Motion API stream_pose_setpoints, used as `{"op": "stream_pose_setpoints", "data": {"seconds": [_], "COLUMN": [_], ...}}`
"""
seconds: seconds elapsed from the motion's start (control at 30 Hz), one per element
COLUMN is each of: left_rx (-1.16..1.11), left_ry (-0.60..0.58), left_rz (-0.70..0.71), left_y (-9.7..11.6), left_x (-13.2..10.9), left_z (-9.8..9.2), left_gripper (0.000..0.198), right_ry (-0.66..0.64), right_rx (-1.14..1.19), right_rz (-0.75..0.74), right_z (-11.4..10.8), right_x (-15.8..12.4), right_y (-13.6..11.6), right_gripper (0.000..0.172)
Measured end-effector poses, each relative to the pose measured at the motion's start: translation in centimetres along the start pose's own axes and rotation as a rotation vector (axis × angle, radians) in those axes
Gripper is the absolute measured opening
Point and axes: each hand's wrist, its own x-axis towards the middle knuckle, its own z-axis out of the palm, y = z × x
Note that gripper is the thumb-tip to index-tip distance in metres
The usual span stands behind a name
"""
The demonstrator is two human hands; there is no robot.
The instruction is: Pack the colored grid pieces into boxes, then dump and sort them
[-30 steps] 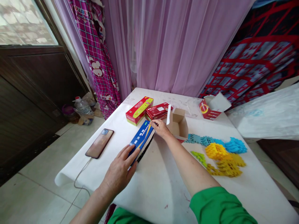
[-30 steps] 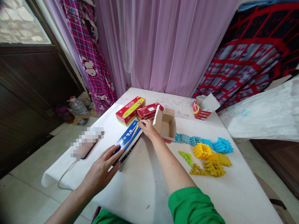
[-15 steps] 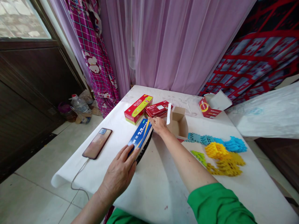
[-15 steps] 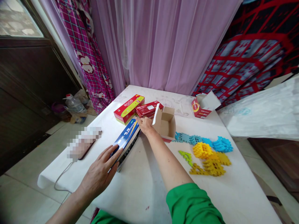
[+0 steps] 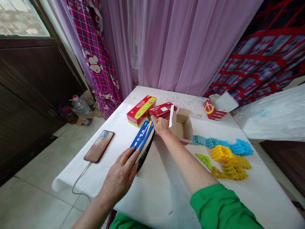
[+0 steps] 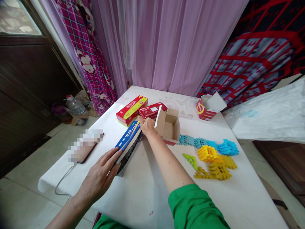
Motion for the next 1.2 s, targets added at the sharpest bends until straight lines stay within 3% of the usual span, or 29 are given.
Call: {"op": "stream_pose_setpoints", "data": {"seconds": [0.13,0.33,0.47,0.57,0.7,0.9,1.03,1.2], "left_rx": [0.012,0.063,0.129,0.182,0.205,0.171,0.162,0.146], "left_ry": [0.003,-0.015,-0.011,0.002,-0.001,0.033,0.033,0.021], "left_rz": [0.011,0.049,0.058,0.041,0.004,-0.015,0.024,0.047], "left_y": [-0.1,0.5,1.1,1.6,2.3,2.4,2.0,1.7], "left_x": [0.0,-0.2,-0.4,-0.5,-0.5,-0.3,-0.3,-0.2], "left_z": [0.1,0.6,0.9,0.9,0.7,0.6,0.5,0.4], "left_gripper": [0.046,0.045,0.046,0.046,0.044,0.043,0.042,0.044], "right_ry": [0.028,-0.042,-0.131,-0.112,-0.135,-0.345,-0.353,-0.383], "right_rx": [-0.084,0.065,0.101,0.006,-0.032,-0.07,-0.203,-0.319], "right_rz": [0.042,0.127,0.163,0.179,0.15,0.14,0.047,0.039], "right_z": [-0.1,-0.4,-2.1,-3.9,-5.5,-5.6,-6.1,-7.0], "right_x": [-0.1,-0.6,-1.9,-3.0,-3.2,-1.9,-1.4,-1.1], "right_y": [-0.6,-0.5,0.2,0.4,-0.3,-1.4,-1.7,-2.6], "right_gripper": [0.064,0.06,0.057,0.046,0.038,0.032,0.031,0.037]}}
